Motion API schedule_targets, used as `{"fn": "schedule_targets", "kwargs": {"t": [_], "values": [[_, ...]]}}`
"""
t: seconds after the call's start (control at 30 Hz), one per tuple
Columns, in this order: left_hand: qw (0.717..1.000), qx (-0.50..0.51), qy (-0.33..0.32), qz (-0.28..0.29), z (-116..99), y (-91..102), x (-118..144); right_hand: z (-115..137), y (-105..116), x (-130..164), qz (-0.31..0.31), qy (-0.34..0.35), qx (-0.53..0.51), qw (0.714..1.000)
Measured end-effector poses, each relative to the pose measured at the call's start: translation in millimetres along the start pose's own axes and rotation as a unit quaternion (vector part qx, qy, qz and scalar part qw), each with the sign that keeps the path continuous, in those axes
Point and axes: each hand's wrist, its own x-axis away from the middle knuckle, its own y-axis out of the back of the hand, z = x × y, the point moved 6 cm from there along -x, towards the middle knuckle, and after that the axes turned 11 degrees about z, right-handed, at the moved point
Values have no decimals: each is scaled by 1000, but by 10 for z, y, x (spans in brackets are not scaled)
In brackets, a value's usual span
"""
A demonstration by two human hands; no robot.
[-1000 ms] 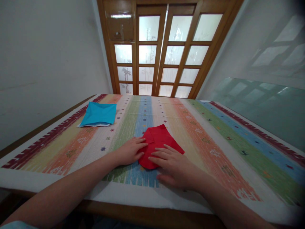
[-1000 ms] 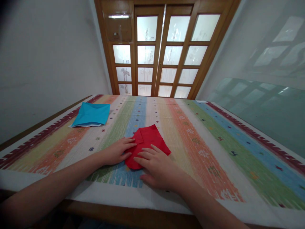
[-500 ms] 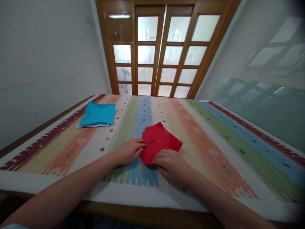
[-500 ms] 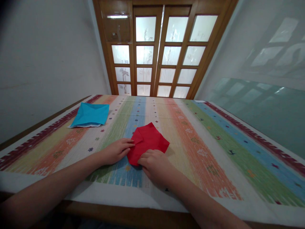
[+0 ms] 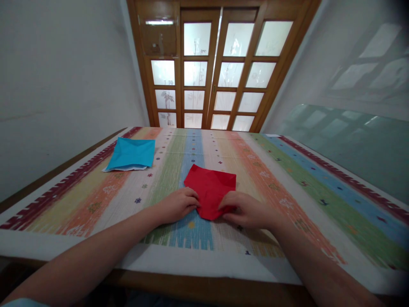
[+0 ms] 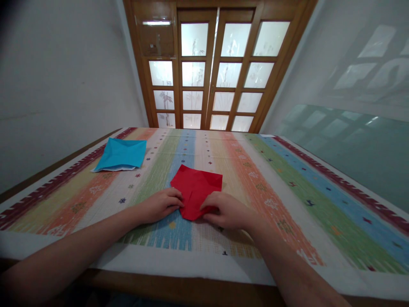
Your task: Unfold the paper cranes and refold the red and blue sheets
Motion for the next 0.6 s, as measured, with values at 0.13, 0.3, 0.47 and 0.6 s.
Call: {"fn": "schedule_targets", "kwargs": {"t": [0.13,0.3,0.47,0.6], "values": [[1000,-5,24,-10,17,-11,-36,-131,-32,-49,4,-48,-36,998],[999,-21,24,14,-18,-93,-25,-201,-39,-51,12,-73,-68,995],[999,-8,-4,38,-101,-107,-12,-223,-61,-79,-16,-120,-45,992],[1000,2,-3,30,-122,-76,-20,-305,-56,-128,-87,-178,50,979]]}}
